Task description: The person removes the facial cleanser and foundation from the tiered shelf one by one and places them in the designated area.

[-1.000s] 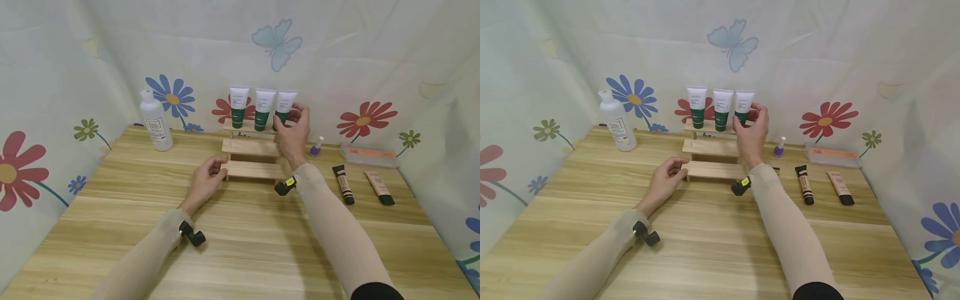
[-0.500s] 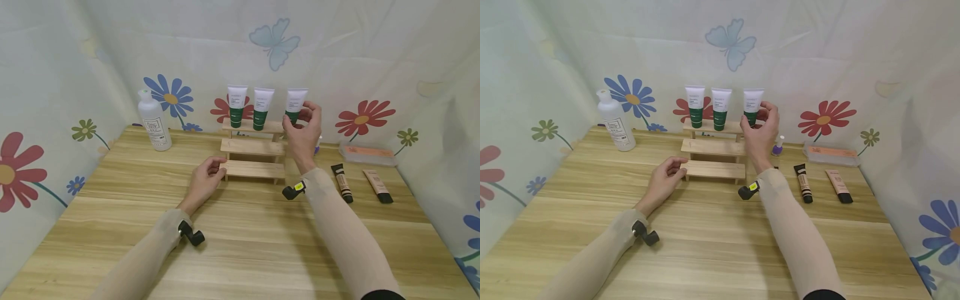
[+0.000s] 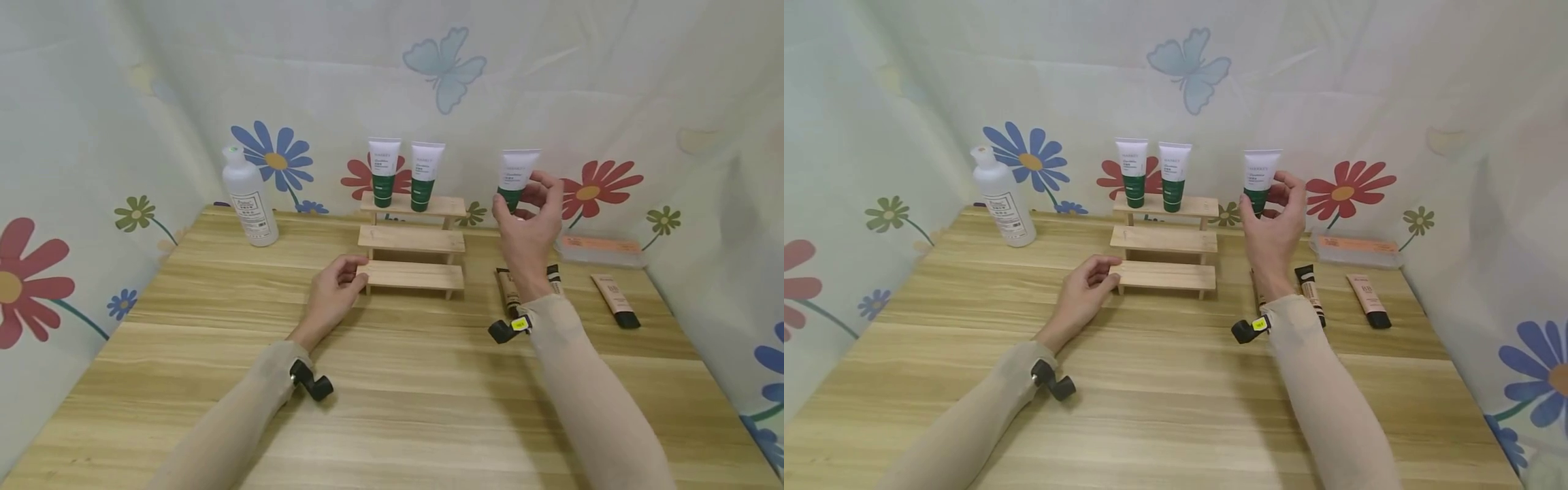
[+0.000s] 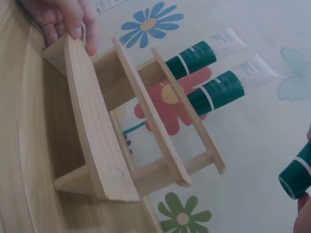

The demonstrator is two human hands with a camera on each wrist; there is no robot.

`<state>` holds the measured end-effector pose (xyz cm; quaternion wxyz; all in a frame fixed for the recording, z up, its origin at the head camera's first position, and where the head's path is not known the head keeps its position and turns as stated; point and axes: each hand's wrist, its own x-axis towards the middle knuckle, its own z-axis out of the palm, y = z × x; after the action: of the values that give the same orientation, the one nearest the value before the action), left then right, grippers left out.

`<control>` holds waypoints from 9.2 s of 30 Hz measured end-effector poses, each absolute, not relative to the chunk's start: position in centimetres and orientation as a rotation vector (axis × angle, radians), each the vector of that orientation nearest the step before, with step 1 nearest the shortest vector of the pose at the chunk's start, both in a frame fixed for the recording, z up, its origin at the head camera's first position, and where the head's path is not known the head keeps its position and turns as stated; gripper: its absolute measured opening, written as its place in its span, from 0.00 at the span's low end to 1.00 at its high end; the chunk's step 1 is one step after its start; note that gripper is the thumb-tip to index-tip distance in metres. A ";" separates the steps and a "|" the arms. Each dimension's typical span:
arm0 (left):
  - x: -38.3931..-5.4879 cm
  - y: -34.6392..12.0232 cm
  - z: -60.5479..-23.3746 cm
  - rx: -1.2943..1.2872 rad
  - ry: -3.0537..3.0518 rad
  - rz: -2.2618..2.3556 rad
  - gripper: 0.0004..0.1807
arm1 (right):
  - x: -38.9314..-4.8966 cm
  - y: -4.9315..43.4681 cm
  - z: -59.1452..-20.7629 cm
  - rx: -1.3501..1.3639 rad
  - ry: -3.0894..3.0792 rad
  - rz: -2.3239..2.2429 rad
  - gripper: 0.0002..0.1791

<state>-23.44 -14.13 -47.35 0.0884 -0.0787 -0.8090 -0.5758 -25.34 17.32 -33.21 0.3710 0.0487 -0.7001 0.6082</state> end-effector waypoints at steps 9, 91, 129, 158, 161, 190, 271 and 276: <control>-23.6 -14.1 -47.4 -0.237 -2.396 -1.718 0.14 | -23.9 21.0 -33.9 0.066 -1.784 1.498 0.29; -23.5 -14.1 -47.4 -0.229 -2.418 -1.693 0.14 | -7.0 38.4 -45.7 -0.767 -2.457 0.971 0.35; -23.5 -14.2 -47.6 -0.231 -2.437 -1.667 0.14 | -6.9 38.8 -46.1 -0.846 -2.474 0.937 0.38; -23.4 -14.3 -47.5 -0.213 -2.429 -1.688 0.13 | -16.6 28.8 -38.0 -0.245 -2.210 1.234 0.44; -23.4 -14.1 -47.4 -0.221 -2.433 -1.696 0.14 | -18.3 26.7 -37.0 -0.157 -2.149 1.307 0.42; -23.5 -14.2 -47.3 -0.215 -2.416 -1.706 0.14 | -30.0 9.9 -35.0 0.200 -1.937 1.680 0.39; -23.4 -14.0 -47.2 -0.205 -2.425 -1.701 0.13 | -22.7 19.0 -36.1 -0.029 -1.824 1.476 0.32; -23.4 -14.1 -47.2 -0.207 -2.425 -1.699 0.13 | -21.3 20.8 -36.3 -0.074 -1.813 1.470 0.31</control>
<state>-23.42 -14.10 -47.24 0.0865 -0.0693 -0.8140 -0.5702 -21.28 20.78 -36.31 0.3923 -0.0293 -0.7142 0.5790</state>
